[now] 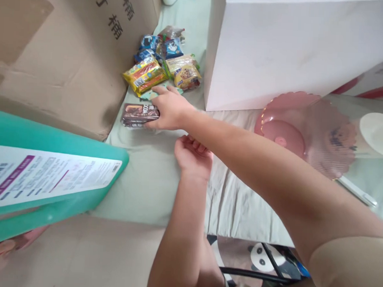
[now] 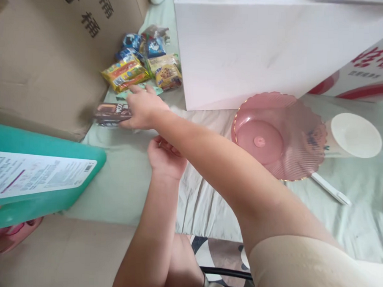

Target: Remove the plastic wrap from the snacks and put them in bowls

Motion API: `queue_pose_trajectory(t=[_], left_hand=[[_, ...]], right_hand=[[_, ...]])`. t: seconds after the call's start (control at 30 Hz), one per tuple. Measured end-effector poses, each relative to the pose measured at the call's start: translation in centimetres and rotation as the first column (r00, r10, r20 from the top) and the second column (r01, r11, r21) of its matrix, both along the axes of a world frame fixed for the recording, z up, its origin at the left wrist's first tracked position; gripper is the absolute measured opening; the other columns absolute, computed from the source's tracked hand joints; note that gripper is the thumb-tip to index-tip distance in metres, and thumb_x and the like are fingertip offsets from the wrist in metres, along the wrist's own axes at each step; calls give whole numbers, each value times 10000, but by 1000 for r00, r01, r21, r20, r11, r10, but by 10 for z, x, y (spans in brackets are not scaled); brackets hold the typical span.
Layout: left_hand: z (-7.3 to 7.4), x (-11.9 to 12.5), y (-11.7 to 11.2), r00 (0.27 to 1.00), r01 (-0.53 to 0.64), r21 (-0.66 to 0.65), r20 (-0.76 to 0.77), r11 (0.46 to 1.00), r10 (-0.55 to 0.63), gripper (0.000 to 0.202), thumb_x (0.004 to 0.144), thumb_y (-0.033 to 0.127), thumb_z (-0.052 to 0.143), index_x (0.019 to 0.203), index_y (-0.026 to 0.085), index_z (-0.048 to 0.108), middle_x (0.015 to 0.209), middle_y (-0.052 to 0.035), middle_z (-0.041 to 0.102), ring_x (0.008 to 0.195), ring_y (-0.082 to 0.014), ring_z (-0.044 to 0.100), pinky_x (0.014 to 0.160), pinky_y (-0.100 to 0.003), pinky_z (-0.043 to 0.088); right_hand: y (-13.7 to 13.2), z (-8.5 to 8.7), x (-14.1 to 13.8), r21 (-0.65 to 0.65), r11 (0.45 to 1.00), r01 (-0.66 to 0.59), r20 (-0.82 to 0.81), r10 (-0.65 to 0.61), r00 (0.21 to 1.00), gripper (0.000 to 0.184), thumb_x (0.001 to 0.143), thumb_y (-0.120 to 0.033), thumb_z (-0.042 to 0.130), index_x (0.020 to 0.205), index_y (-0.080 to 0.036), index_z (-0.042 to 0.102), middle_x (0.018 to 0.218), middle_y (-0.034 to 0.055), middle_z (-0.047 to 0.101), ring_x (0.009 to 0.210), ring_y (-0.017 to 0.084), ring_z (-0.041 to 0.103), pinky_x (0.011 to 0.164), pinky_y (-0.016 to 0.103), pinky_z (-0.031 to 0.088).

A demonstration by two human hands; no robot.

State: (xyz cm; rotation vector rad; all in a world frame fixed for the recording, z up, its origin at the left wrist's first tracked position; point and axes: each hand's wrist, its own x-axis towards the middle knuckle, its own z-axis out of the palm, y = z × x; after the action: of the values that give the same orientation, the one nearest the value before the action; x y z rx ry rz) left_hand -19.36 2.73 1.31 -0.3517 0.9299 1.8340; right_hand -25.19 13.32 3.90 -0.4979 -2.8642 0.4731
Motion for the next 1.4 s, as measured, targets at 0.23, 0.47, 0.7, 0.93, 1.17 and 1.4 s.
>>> queue_pose_trajectory(t=[0.23, 0.47, 0.7, 0.93, 1.17, 1.4], left_hand=[[22, 9, -10, 963, 15, 444, -246, 896, 106, 388, 999, 511, 411, 870, 232, 647, 777, -45, 621, 834, -202, 683, 819, -311, 584], [14, 34, -32, 781, 335, 366, -623, 868, -39, 650, 561, 626, 972, 1057, 254, 777, 1087, -43, 749, 1090, -245, 715, 996, -346, 588], [35, 42, -50, 829, 44, 349, -536, 936, 161, 551, 525, 527, 1000, 915, 268, 710, 879, 29, 661, 882, -168, 689, 719, -252, 570], [66, 62, -69, 874, 230, 274, -479, 934, -75, 508, 671, 702, 854, 903, 295, 657, 936, -37, 649, 892, -250, 680, 751, -418, 636], [12, 155, -52, 660, 717, 92, -407, 691, -631, 698, 370, 547, 1039, 886, 215, 707, 871, -80, 666, 863, -301, 707, 679, -396, 604], [-8, 194, -39, 493, 816, 59, -589, 574, -640, 650, 470, 604, 1000, 924, 210, 751, 952, -85, 751, 906, -268, 731, 810, -365, 592]], right_hand=[[-53, 37, 137, -62, 956, 286, -371, -288, 883, 645, 872, -711, 670, 1138, -125, 712, 1607, 182, 510, 1590, 381, 355, 1350, 539, 225], [-90, 3, 212, -278, 907, 315, -384, -406, 829, 638, 874, -685, 718, 1267, -184, 669, 1646, 200, 432, 1578, 380, 371, 1272, 608, 353], [-121, -2, 267, -351, 897, 267, -408, -403, 819, 489, 967, -595, 620, 1302, -240, 628, 1677, 185, 396, 1556, 356, 409, 1196, 598, 443], [-147, -13, 366, -424, 837, 345, -478, -531, 700, 192, 993, -389, 594, 1108, -249, 656, 1190, 119, 713, 1103, 251, 691, 911, 440, 603], [-142, -41, 418, -786, 612, 93, -402, -618, 676, 498, 909, -644, 664, 1185, -237, 588, 1137, 96, 704, 1006, 216, 704, 896, 385, 601], [-140, -34, 428, -863, 504, 46, -387, -716, 581, 444, 816, -476, 807, 1062, -239, 524, 946, 17, 642, 788, 159, 637, 721, 309, 562]])
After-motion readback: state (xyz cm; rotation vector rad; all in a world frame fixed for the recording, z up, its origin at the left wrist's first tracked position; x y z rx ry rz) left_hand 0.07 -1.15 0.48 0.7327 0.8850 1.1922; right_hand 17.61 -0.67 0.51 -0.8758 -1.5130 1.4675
